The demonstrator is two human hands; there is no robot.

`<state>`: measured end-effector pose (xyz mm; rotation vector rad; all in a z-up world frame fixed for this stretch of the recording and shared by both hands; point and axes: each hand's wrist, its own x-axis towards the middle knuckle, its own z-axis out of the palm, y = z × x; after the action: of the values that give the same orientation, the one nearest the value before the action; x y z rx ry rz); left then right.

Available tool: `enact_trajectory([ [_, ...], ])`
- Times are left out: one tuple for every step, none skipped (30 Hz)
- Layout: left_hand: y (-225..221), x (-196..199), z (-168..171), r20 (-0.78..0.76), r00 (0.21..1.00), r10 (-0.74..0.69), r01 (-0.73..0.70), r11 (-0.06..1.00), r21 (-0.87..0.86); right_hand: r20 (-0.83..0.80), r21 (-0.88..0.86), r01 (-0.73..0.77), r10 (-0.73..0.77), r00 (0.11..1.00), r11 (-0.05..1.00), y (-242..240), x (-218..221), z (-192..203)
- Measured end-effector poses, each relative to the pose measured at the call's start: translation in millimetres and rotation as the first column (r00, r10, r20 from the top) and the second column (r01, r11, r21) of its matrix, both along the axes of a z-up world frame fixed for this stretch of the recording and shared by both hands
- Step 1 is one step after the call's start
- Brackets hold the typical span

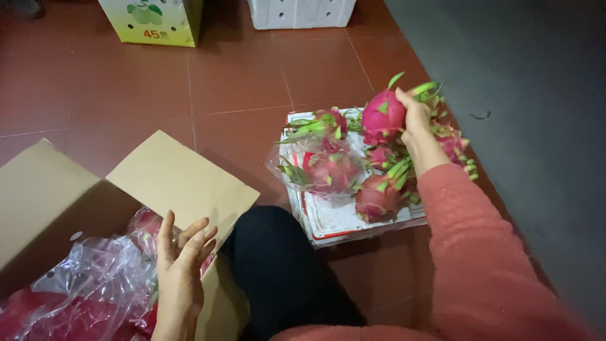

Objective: Unpacking dragon fruits from a cardboard box and removing their individual plastic bags

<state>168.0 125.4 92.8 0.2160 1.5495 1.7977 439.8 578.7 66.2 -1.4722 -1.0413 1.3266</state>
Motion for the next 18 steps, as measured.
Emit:
enact_trajectory([
  [-2.9, 0.3, 0.0, 0.000, 1.000, 0.014, -0.014, 1.000, -0.002, 0.023, -0.029, 0.023, -0.023, 0.999, 0.999, 5.5, 0.2, -9.5],
  [-4.9, 0.9, -2.9, 0.001, 1.000, 0.017, -0.017, 1.000, -0.006, 0.024, -0.033, 0.021, -0.020, 1.000, 0.999, 9.4, 2.1, -23.1],
  [-6.7, 1.4, -5.4, 0.023, 0.999, 0.022, -0.022, 1.000, -0.006, 0.004, 0.062, 0.044, -0.044, 0.999, 0.997, 13.5, 4.0, -36.1],
  [-8.8, 1.9, -7.8, 0.044, 0.999, 0.027, -0.027, 1.000, -0.007, -0.019, 0.156, 0.068, -0.065, 0.998, 0.985, 17.4, 5.8, -49.1],
  [-10.2, 1.5, -10.9, 0.045, 0.999, 0.031, -0.030, 1.000, -0.009, -0.018, 0.155, 0.064, -0.062, 0.998, 0.986, 18.2, 4.9, -53.4],
  [-11.8, 1.2, -14.0, 0.043, 0.999, 0.032, -0.032, 0.999, -0.005, 0.009, 0.147, 0.078, -0.080, 0.997, 0.986, 18.9, 4.0, -57.6],
  [-13.7, 0.8, -16.8, 0.040, 0.999, 0.034, -0.034, 0.999, -0.003, 0.036, 0.139, 0.091, -0.096, 0.995, 0.986, 19.6, 2.4, -62.0],
  [-14.9, 1.7, -14.1, 0.041, 0.998, 0.039, -0.039, 0.999, -0.005, 0.036, 0.137, 0.086, -0.092, 0.995, 0.987, 17.8, 2.2, -63.3],
  [-16.2, 2.1, -11.7, 0.048, 0.998, 0.050, -0.050, 0.999, -0.019, 0.052, 0.132, 0.073, -0.080, 0.995, 0.989, 16.4, 1.0, -64.0],
  [-17.5, 2.4, -9.2, 0.055, 0.997, 0.062, -0.060, 0.998, -0.033, 0.068, 0.128, 0.060, -0.069, 0.995, 0.990, 14.9, -0.2, -64.7],
  [-19.6, 1.3, -12.3, 0.056, 0.996, 0.067, -0.066, 0.997, -0.034, 0.070, 0.127, 0.054, -0.063, 0.996, 0.990, 8.2, -4.1, -57.5],
  [-21.7, 0.2, -15.3, 0.060, 0.995, 0.077, -0.076, 0.997, -0.021, 0.087, 0.042, 0.038, -0.042, 0.995, 0.998, 1.6, -7.9, -50.3],
  [-23.8, -0.5, -18.4, 0.065, 0.994, 0.087, -0.086, 0.996, -0.007, 0.104, -0.044, 0.023, -0.018, 0.994, 0.999, -4.8, -11.7, -42.8],
  [-23.3, 0.3, -19.2, 0.067, 0.993, 0.093, -0.093, 0.996, -0.007, 0.106, -0.044, 0.017, -0.012, 0.994, 0.999, 2.5, -8.6, -54.1],
  [-24.3, 0.7, -19.8, 0.067, 0.993, 0.098, -0.098, 0.995, -0.013, 0.100, 0.049, 0.039, -0.044, 0.994, 0.998, 8.2, -6.4, -67.0],
  [-25.4, 1.2, -20.4, 0.066, 0.992, 0.103, -0.102, 0.995, -0.018, 0.091, 0.143, 0.061, -0.075, 0.993, 0.988, 13.9, -4.2, -79.9],
  [-26.9, 1.2, -19.6, 0.066, 0.992, 0.109, -0.108, 0.994, -0.021, 0.091, 0.140, 0.056, -0.069, 0.993, 0.989, 16.8, -4.1, -86.1],
  [-28.2, 1.4, -18.7, 0.060, 0.993, 0.102, -0.101, 0.995, -0.016, 0.160, 0.170, 0.063, -0.091, 0.983, 0.983, 20.0, -3.9, -92.2],
])
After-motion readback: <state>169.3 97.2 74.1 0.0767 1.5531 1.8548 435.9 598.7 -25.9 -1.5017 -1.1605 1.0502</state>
